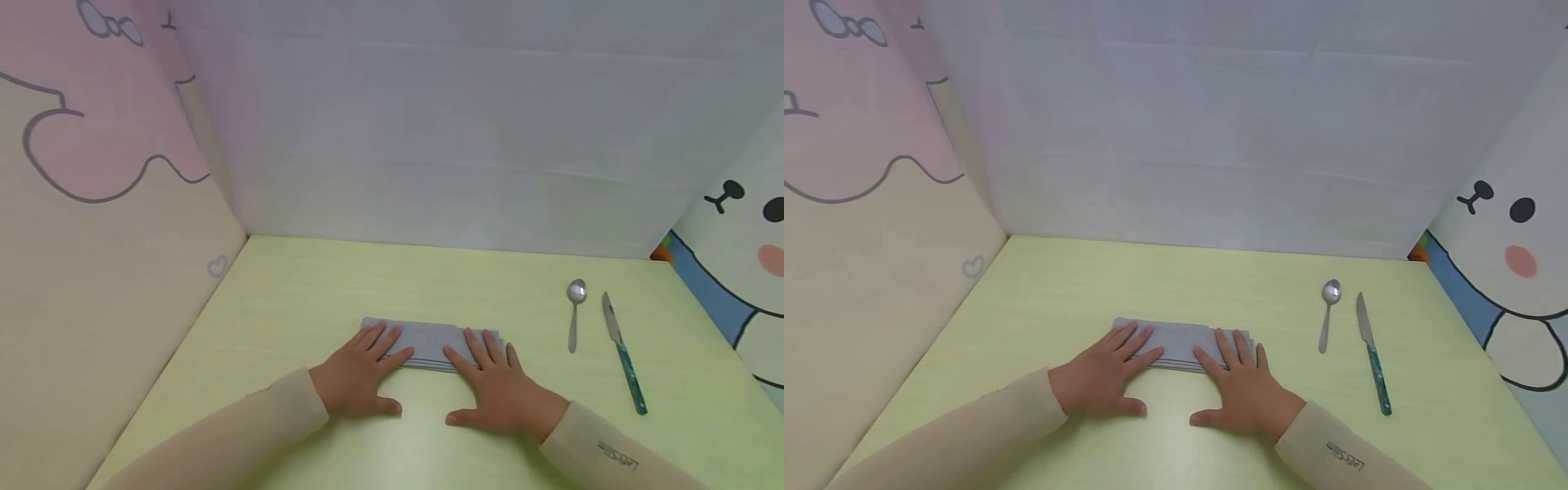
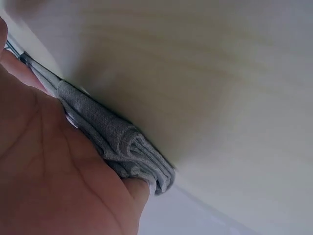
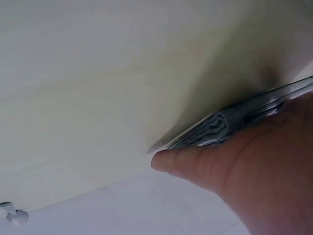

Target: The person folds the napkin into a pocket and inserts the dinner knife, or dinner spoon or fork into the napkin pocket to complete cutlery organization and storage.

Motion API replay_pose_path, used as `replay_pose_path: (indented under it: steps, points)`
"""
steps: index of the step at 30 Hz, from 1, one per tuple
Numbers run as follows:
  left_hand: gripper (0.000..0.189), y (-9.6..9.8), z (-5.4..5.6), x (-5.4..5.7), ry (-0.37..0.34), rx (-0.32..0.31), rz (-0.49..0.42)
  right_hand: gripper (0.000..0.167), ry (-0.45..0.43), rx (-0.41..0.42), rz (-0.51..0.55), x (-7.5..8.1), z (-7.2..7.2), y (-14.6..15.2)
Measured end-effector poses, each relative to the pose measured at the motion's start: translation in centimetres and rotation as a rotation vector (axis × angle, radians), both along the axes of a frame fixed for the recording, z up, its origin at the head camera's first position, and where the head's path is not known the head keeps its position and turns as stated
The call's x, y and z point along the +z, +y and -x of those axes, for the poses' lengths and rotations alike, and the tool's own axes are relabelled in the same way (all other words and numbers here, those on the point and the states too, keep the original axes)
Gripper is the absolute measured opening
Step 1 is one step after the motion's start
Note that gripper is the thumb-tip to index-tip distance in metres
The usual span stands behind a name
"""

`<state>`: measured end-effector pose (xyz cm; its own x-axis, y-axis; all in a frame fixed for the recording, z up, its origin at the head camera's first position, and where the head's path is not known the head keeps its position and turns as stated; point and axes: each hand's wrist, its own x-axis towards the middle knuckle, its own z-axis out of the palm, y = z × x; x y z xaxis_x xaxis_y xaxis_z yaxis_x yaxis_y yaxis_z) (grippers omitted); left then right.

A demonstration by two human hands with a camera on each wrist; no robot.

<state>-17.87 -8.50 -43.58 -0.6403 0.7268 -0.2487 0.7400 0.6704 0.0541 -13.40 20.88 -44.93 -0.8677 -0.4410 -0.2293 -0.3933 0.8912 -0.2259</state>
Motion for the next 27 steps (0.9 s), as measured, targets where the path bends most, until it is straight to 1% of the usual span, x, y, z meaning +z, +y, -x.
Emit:
replay_pose_path:
  steps: [3,7,10,12,14,15,17,20,22,24,27]
  points:
    - [0.092,-0.6,-0.1,0.0,-0.008,0.009,-0.004,0.11,0.01,-0.006,0.007,0.1,-0.2,0.2]
    - [0.092,-1.7,-0.1,0.4,-0.057,0.031,-0.038,0.109,0.013,-0.033,0.012,0.1,-0.5,1.1]
    - [0.091,-1.9,-0.1,0.8,-0.106,0.05,-0.066,0.108,-0.003,-0.037,0.025,0.3,-0.5,1.6]
    - [0.09,-1.8,0.0,1.0,-0.099,0.051,-0.053,0.107,-0.017,-0.033,0.036,0.5,-0.4,1.7]
    - [0.088,-1.5,0.2,1.2,-0.074,0.047,-0.034,0.106,-0.017,-0.03,0.033,0.9,-0.4,1.6]
    - [0.086,-1.4,0.4,1.3,-0.051,0.041,-0.022,0.104,-0.012,-0.03,0.034,1.1,-0.4,1.5]
    - [0.083,-1.1,0.7,1.4,0.022,0.017,-0.017,0.101,0.008,-0.024,0.037,1.2,-0.3,1.3]
    - [0.077,-0.2,1.0,1.4,0.114,-0.014,-0.048,0.095,0.055,-0.002,0.047,1.3,-0.1,1.0]
    - [0.076,0.6,1.2,1.3,0.136,-0.035,-0.071,0.094,0.065,0.013,0.065,1.2,0.1,0.9]
    - [0.079,1.5,1.4,1.1,0.105,-0.04,-0.075,0.095,0.063,0.027,0.069,1.1,0.2,0.8]
    - [0.085,2.5,1.7,1.0,0.016,-0.027,-0.038,0.099,0.045,0.039,0.062,0.9,0.3,0.8]
